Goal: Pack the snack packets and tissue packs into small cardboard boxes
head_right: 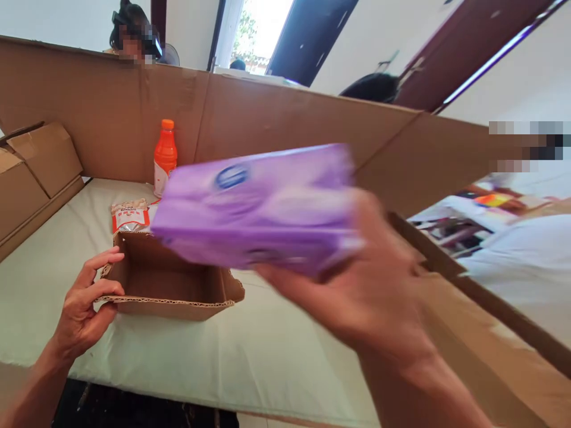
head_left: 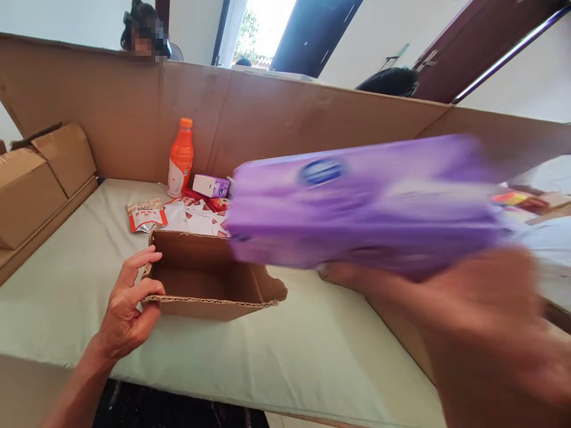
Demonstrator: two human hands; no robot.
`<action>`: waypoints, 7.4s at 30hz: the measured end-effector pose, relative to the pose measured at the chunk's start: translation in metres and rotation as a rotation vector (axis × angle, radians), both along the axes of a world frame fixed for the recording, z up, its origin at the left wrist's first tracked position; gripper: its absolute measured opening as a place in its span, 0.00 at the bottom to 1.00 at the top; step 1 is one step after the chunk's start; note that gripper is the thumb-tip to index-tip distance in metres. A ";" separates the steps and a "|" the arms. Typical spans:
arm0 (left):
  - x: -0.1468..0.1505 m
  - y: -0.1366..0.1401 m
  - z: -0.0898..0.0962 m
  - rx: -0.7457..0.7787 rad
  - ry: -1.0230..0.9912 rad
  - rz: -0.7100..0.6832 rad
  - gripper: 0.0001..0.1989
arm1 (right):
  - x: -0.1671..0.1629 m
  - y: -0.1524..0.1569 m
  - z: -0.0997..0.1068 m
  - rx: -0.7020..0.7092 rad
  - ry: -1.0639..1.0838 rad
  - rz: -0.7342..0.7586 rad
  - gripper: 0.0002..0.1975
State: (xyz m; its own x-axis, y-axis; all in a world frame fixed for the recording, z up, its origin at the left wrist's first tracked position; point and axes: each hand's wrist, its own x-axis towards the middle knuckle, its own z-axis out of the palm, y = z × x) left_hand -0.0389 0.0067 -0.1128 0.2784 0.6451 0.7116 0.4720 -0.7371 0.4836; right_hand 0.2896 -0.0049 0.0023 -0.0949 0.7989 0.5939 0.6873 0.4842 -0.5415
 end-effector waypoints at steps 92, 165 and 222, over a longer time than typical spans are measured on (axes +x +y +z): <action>0.001 0.012 -0.015 0.063 -0.006 0.054 0.14 | -0.054 0.041 0.037 -0.280 -0.976 0.227 0.18; -0.036 0.055 -0.016 -0.267 0.178 -0.133 0.19 | -0.041 0.049 -0.161 -0.196 0.272 0.129 0.18; -0.135 0.160 -0.106 -0.232 0.351 0.957 0.26 | -0.255 0.111 -0.223 -0.302 -0.232 0.558 0.17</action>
